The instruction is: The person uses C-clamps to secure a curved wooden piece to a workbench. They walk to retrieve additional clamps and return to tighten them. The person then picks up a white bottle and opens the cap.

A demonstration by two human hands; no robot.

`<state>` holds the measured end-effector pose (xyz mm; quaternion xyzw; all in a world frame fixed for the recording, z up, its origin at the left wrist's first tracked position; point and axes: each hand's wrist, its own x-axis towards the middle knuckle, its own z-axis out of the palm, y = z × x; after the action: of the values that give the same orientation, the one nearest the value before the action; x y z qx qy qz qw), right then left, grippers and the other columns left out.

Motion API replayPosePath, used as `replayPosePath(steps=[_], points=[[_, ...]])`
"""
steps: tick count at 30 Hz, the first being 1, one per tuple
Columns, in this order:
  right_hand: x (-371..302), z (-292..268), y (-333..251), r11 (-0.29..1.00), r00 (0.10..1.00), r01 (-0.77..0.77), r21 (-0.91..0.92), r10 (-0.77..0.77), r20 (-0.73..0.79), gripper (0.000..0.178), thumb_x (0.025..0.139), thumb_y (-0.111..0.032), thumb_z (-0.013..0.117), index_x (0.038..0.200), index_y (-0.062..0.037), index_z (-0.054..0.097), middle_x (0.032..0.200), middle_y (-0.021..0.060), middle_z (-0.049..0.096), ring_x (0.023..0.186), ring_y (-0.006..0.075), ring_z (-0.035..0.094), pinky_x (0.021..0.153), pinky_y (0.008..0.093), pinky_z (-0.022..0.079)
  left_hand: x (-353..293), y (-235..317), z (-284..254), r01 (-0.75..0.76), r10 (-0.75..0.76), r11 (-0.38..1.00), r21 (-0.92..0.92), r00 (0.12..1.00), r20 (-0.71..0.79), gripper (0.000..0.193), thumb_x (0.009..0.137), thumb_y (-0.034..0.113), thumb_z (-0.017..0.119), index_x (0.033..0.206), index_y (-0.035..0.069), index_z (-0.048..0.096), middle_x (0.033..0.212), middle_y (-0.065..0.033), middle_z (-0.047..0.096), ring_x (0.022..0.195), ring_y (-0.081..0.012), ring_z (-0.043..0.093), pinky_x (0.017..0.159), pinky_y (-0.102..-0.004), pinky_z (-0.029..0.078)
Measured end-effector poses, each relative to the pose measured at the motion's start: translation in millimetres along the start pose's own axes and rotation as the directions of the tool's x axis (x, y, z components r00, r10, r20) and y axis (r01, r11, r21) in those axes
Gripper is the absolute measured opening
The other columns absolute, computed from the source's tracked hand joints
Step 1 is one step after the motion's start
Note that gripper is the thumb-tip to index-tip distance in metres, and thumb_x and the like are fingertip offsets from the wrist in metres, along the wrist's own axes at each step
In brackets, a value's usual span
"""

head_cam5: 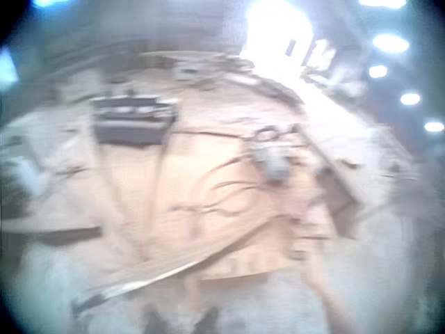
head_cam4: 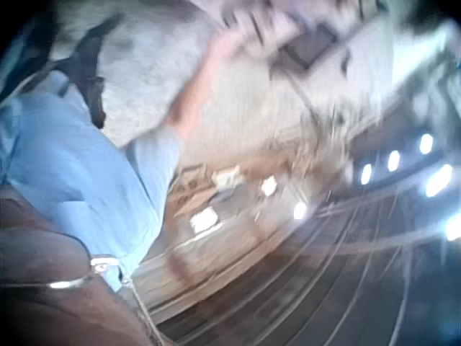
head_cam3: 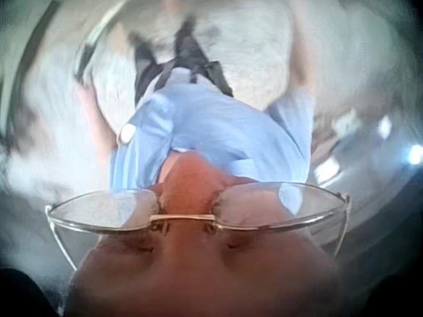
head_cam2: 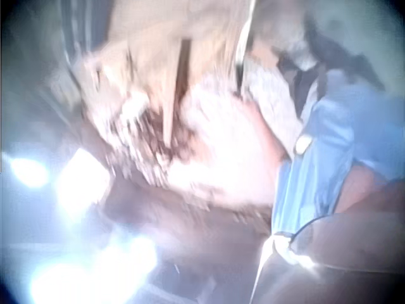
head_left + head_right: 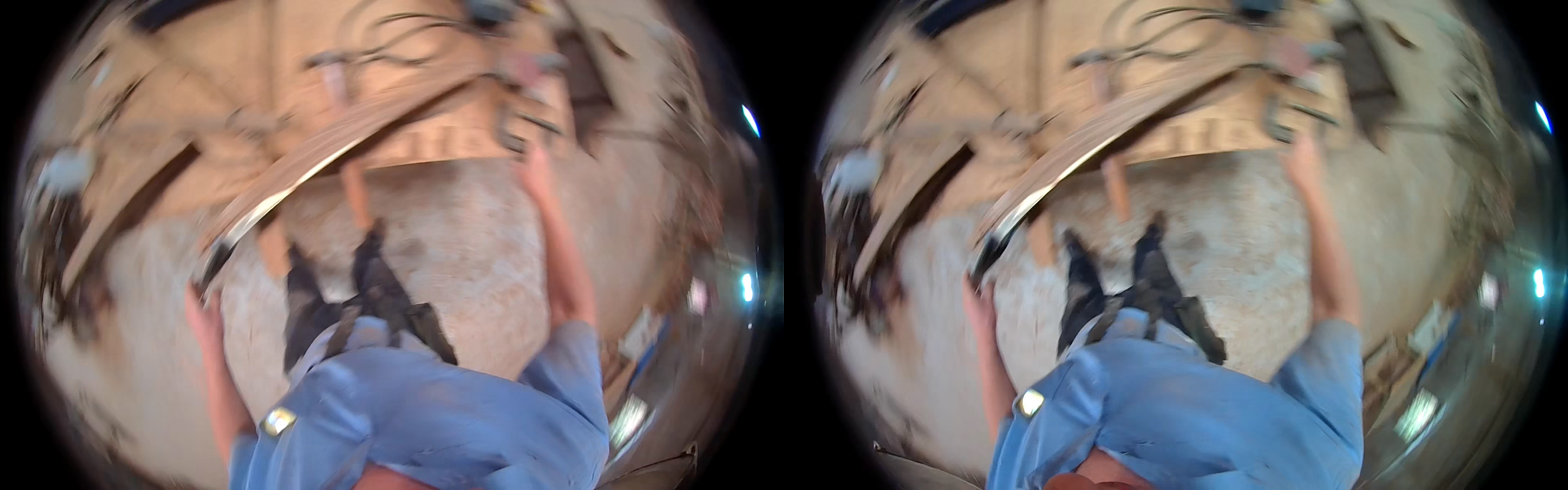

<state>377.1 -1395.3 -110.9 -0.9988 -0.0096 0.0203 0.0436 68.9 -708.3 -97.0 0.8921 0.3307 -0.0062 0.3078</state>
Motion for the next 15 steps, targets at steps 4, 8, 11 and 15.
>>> replayPosePath(steps=[4,8,11,15], points=[[19,8,49,0.974,0.978,0.186,-0.133,-0.17,0.124,0.059,0.078,-0.015,0.071,0.129,0.0046,0.049,0.124,0.0265,0.054,0.118,0.0413,0.051,0.099,0.0462,0.042,-45,10,-4,0.218,-0.214,0.975,0.034,0.973,-0.082,0.055,0.088,0.018,0.068,0.135,0.0,0.045,0.116,-0.018,0.063,0.105,-0.025,0.062,0.09,-0.0368,0.05],[26,-6,31,0.934,0.953,0.296,-0.201,-0.275,0.127,0.052,0.08,-0.006,0.066,0.128,0.0032,0.048,0.117,0.0232,0.056,0.11,0.0419,0.052,0.092,0.046,0.044,-110,23,18,0.355,-0.36,0.933,-0.06,0.926,-0.117,0.05,0.088,0.018,0.067,0.131,-0.002,0.05,0.109,-0.016,0.065,0.097,-0.0229,0.065,0.085,-0.0342,0.052],[34,-22,36,0.903,0.924,0.364,-0.228,-0.318,0.213,0.047,0.08,-0.004,0.064,0.125,0.0027,0.049,0.113,0.0212,0.055,0.106,0.042,0.053,0.089,0.0467,0.044,-144,43,48,0.381,-0.39,0.919,-0.104,0.918,-0.078,0.047,0.088,0.015,0.067,0.128,-0.003,0.052,0.107,-0.0153,0.066,0.095,-0.0212,0.065,0.083,-0.0328,0.052],[33,-36,48,0.884,0.88,0.45,-0.129,-0.414,0.234,0.045,0.081,-0.004,0.063,0.123,0.0031,0.047,0.112,0.0216,0.053,0.106,0.0431,0.051,0.089,0.0482,0.043,-156,76,70,0.298,-0.306,0.941,-0.162,0.952,-0.024,0.042,0.088,0.009,0.065,0.127,-0.003,0.053,0.106,-0.0152,0.066,0.095,-0.0184,0.065,0.082,-0.0306,0.053]])
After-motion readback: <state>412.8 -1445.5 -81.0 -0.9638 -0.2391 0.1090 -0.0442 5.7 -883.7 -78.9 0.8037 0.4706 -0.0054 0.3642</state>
